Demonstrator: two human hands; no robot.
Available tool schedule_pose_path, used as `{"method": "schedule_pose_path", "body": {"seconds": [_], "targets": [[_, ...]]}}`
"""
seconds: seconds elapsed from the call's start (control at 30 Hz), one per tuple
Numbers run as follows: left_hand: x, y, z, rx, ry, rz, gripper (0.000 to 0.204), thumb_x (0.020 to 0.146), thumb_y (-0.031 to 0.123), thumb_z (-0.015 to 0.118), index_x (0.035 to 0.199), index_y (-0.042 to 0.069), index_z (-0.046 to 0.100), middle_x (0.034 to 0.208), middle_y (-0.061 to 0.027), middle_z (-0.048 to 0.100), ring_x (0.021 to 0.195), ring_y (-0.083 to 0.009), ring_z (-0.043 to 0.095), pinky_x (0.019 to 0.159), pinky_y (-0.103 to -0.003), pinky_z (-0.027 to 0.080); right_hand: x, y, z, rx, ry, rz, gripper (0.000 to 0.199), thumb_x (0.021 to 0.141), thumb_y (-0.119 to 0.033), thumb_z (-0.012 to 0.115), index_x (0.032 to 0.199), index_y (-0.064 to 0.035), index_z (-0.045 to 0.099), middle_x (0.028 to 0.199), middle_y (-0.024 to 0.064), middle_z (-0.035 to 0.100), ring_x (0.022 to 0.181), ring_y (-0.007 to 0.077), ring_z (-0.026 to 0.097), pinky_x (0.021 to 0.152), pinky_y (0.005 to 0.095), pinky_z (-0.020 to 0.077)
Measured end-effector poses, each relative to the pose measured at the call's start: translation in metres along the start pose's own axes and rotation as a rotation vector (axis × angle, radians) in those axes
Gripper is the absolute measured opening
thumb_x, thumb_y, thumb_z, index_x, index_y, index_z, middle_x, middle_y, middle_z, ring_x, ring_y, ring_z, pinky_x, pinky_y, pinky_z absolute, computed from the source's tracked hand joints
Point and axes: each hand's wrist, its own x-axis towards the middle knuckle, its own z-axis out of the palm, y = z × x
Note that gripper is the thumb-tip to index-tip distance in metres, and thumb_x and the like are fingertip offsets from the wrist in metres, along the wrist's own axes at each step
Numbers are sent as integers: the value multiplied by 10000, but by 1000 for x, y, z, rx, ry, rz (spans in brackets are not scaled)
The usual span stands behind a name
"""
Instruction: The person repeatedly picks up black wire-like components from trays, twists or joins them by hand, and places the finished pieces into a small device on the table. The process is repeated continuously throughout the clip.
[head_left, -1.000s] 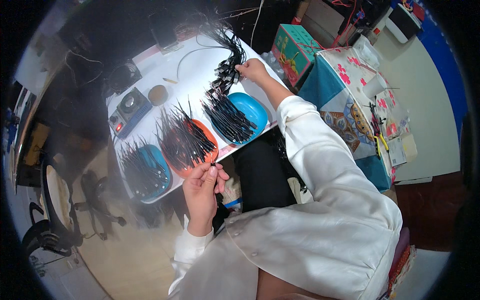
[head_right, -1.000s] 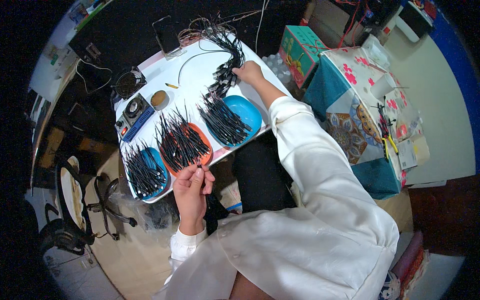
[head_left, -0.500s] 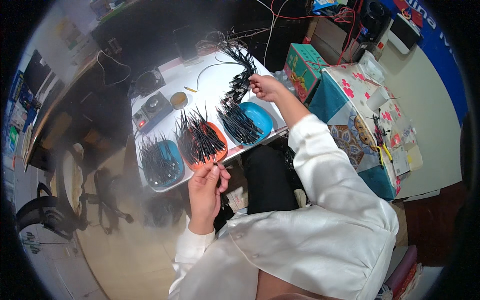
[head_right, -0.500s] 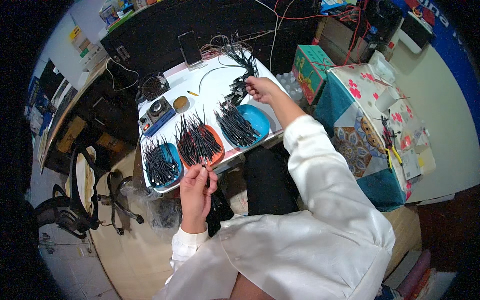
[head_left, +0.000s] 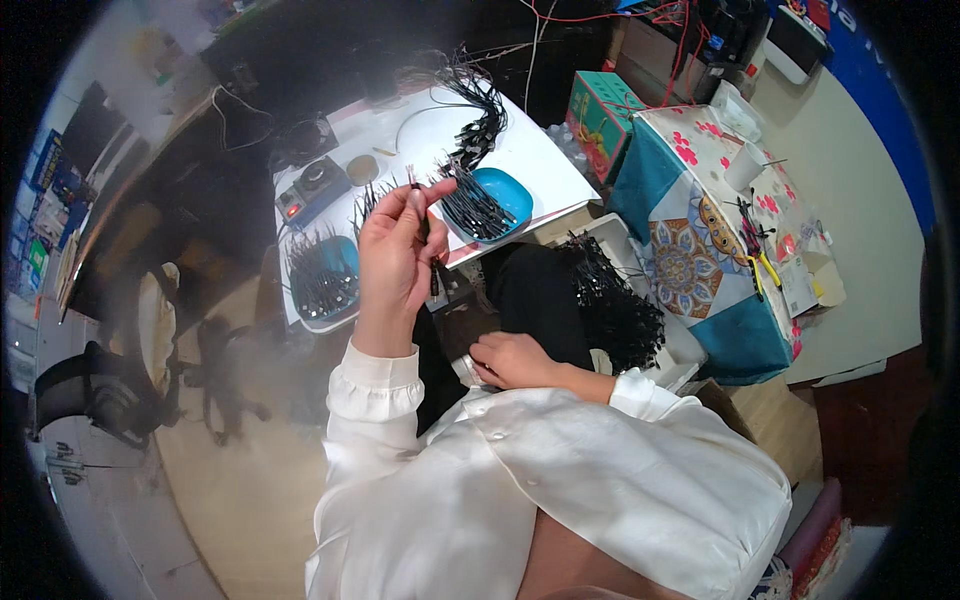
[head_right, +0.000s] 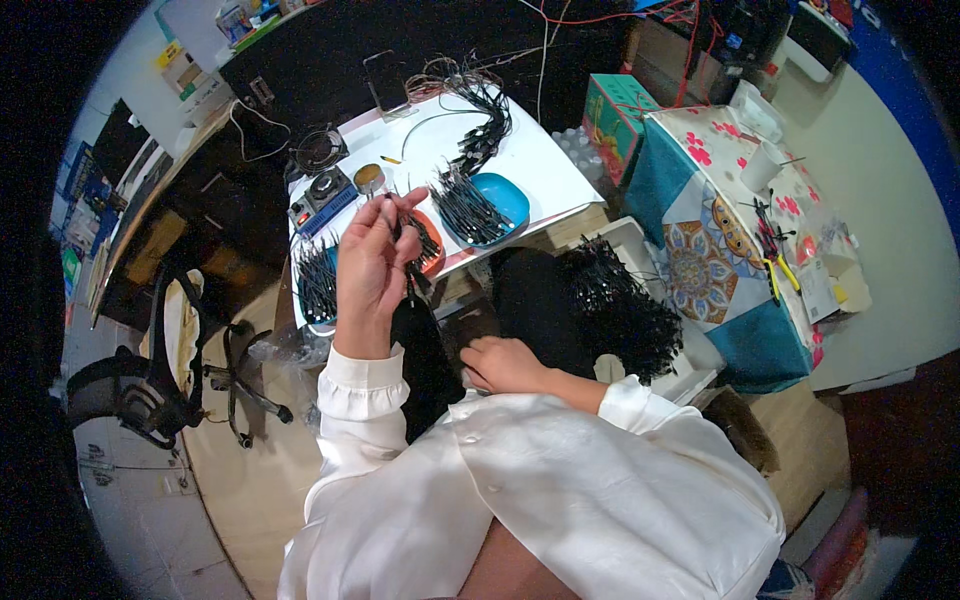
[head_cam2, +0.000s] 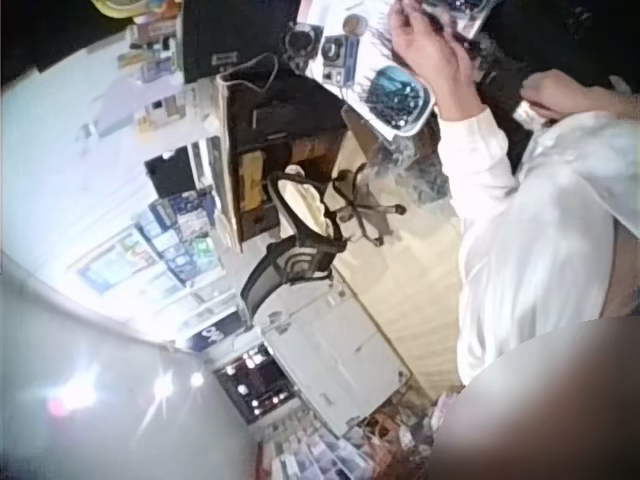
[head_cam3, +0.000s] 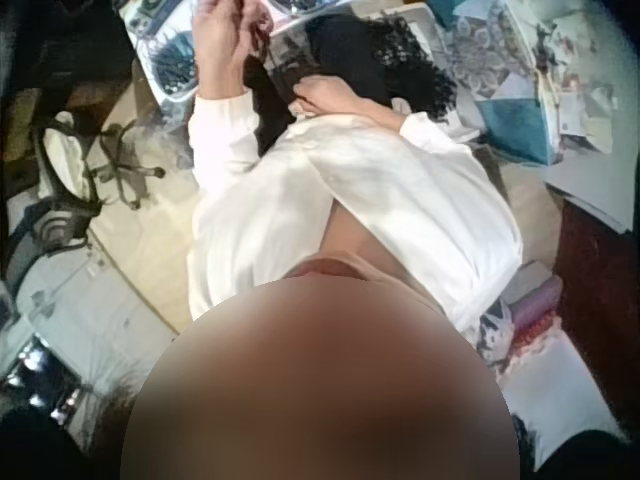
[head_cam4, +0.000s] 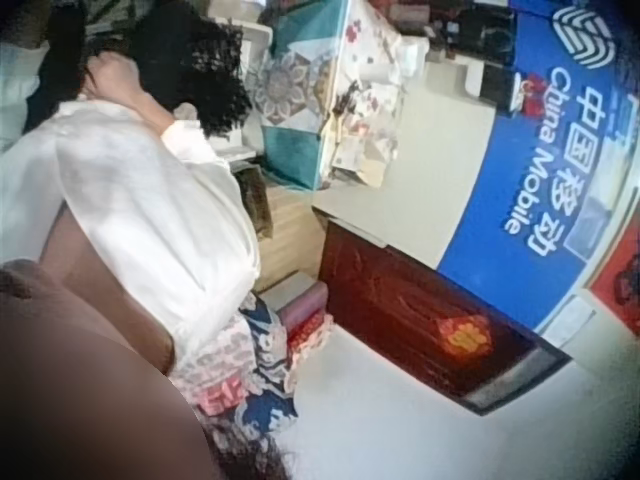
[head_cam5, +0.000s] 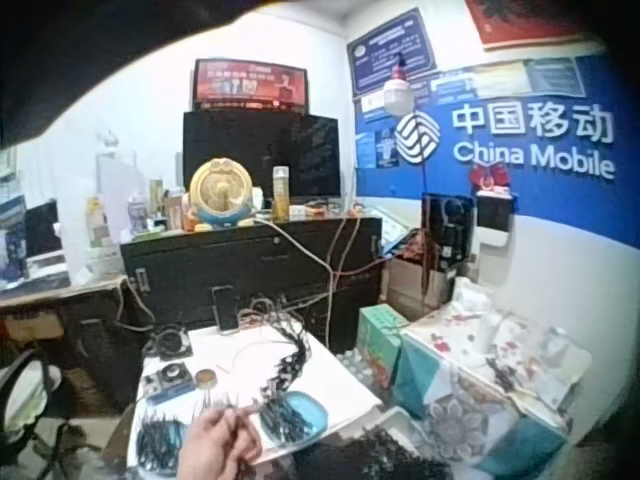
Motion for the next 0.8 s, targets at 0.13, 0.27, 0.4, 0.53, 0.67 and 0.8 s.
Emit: {"method": "schedule_pose_path", "body": {"seconds": [0.13, 0.27, 0.4, 0.53, 0.67, 0.8], "targets": [[-37, 11, 11, 77, 58, 123, 127, 986, 82, 474, 992, -20, 550, 830, -142, 650, 478, -55, 396, 453, -200, 308, -5, 6, 17, 59, -291, 53, 171, 845, -202, 597, 836, -35, 559, 799, 134, 589, 788, 333, 610, 644, 448, 502], [-65, 7, 5, 236, 182, 215, 124, 987, 70, 473, 991, -23, 555, 785, -108, 640, 485, -42, 389, 456, -174, 290, 27, -1, -35, 322, -47, 107, 267, 858, -299, 672, 825, -39, 622, 776, 124, 627, 682, 269, 611, 614, 370, 483], [-83, -13, 4, 284, 135, 155, 146, 987, 94, 491, 1012, -25, 573, 812, -124, 644, 499, -52, 407, 457, -168, 307, 65, -22, -108, 911, 311, 116, 192, 933, -178, 613, 977, 8, 638, 771, -24, 598, 698, 28, 520, 614, 205, 439], [-96, -28, 9, 324, 96, 90, 148, 989, 101, 495, 1017, -21, 574, 796, -104, 641, 512, -42, 417, 458, -169, 305, 84, -39, -146, 1044, 182, 117, 197, 921, -170, 634, 1022, -2, 645, 847, -12, 623, 738, 37, 541, 635, 183, 435], [-100, -31, 12, 328, 108, 46, 150, 985, 91, 499, 1034, -34, 566, 813, -102, 659, 534, -41, 451, 473, -173, 333, 89, -42, -142, 1025, 177, 151, 164, 904, -132, 656, 989, 8, 640, 857, 10, 641, 759, 47, 570, 656, 186, 453], [-98, -26, 14, 254, 87, 30, 181, 990, 116, 487, 1044, -38, 564, 840, -126, 672, 573, -101, 560, 522, -207, 414, 80, -41, -126, 982, 187, 198, 101, 898, -68, 650, 939, 20, 623, 834, 38, 650, 720, 58, 583, 643, 208, 477]]}}
